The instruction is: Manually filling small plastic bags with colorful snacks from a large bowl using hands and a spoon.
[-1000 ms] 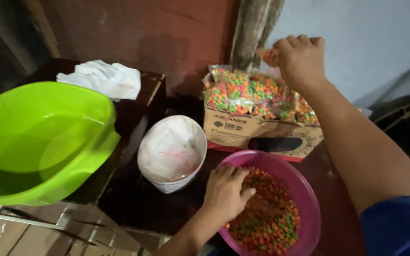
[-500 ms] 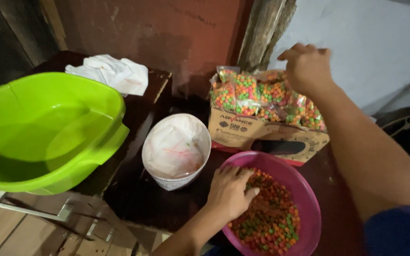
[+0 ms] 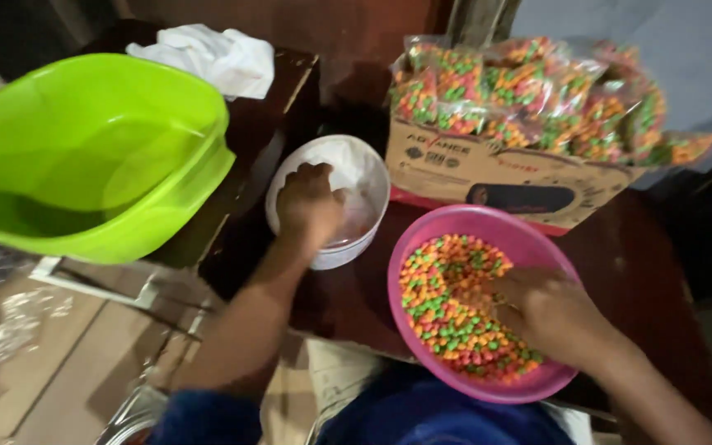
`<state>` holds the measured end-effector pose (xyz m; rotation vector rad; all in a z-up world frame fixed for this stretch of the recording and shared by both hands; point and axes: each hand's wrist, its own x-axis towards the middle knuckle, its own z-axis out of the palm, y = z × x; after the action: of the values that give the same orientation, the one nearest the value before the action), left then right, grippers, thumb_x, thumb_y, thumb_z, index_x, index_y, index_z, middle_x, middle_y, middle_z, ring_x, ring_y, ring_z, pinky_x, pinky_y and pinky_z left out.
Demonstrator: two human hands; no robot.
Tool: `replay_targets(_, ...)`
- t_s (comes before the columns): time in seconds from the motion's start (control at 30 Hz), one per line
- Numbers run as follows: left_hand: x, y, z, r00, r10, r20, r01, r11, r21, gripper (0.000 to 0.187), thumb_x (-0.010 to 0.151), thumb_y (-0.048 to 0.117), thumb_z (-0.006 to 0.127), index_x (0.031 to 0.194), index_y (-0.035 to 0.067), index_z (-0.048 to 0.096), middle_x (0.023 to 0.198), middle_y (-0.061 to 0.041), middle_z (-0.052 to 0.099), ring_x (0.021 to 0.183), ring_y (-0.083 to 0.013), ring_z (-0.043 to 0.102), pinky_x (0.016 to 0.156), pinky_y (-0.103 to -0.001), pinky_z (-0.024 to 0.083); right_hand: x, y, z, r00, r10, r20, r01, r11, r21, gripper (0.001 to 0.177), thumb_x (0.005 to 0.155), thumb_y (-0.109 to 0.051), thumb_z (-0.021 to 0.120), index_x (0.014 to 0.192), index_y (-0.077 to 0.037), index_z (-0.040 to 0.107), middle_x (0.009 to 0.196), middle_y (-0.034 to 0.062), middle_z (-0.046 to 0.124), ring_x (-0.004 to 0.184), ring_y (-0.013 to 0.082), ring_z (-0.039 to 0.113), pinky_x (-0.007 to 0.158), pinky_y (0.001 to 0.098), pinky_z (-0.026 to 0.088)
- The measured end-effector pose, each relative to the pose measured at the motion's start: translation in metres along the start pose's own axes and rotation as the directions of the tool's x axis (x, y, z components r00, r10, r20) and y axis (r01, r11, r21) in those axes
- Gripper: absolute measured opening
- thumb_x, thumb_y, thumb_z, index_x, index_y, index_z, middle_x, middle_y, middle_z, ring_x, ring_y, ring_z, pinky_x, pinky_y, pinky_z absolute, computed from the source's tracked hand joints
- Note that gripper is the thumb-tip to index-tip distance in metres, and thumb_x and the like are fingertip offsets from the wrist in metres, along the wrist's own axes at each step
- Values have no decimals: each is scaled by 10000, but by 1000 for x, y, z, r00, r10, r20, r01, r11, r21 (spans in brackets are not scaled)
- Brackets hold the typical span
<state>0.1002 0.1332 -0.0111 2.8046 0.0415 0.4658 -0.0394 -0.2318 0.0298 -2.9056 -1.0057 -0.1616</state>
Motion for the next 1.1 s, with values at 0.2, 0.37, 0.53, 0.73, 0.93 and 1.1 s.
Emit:
replay_targets(0.2, -2, -1, -10, 893, -36, 448, -65, 976, 208, 448, 759, 299, 821, 1154, 119, 708, 1171, -125, 723, 1082, -329, 695, 861, -434, 571, -9, 2, 29, 992, 103, -72, -104, 994, -17, 322, 849, -400, 673, 1153, -305, 719, 1129, -9, 770, 1012, 265, 734, 855, 501, 545)
replay_targets(0.37, 17, -21, 33, 996, -15, 87, 11, 999, 51, 296, 847, 294, 586, 999, 78, 718, 1018, -140, 712, 961, -376, 681, 792, -469, 544, -8, 0, 31, 990, 106, -92, -103, 994, 35, 284, 855, -340, 662, 1132, -339, 723, 1104, -54, 780, 971, 241, 739, 810, 488, 518)
replay_targets(0.53, 19, -25, 30, 988, -51, -148, 17, 974, -225, 282, 763, 334, 770, 774, 83, 644, 830, -109, 679, 784, -352, 644, 720, -489, 469, -8, -2, 31, 986, 141, -92, -127, 981, 147, 244, 873, -334, 649, 1098, -339, 744, 1107, -91, 791, 1017, 209, 729, 825, 448, 478)
replay_targets(0.73, -6, -1, -24, 943, -69, -325, -113, 853, -509, 332, 824, 47, 642, 1154, 77, 626, 728, -79, 674, 673, -313, 674, 648, -450, 501, -7, -2, 31, 970, 208, -128, -180, 963, 202, 305, 907, -415, 635, 1106, -216, 753, 1125, -30, 787, 1038, 228, 738, 855, 493, 487)
replay_targets(0.93, -5, -11, -13, 908, 3, -419, -203, 878, -433, 110, 904, 39, 575, 831, 87, 640, 830, -93, 703, 753, -319, 659, 658, -455, 478, -7, -3, 33, 969, 153, -194, -99, 959, 264, 214, 908, -349, 655, 1016, -200, 763, 1046, -27, 813, 949, 241, 761, 823, 466, 521)
replay_targets(1.1, -7, -20, 4, 947, -10, -322, 48, 993, 111, 136, 791, 82, 599, 907, 113, 663, 934, -135, 690, 719, -363, 703, 493, -459, 544, -9, 3, 39, 976, 174, -131, -142, 963, 227, 277, 910, -367, 634, 1108, -212, 751, 1128, -8, 792, 1024, 263, 738, 869, 469, 507)
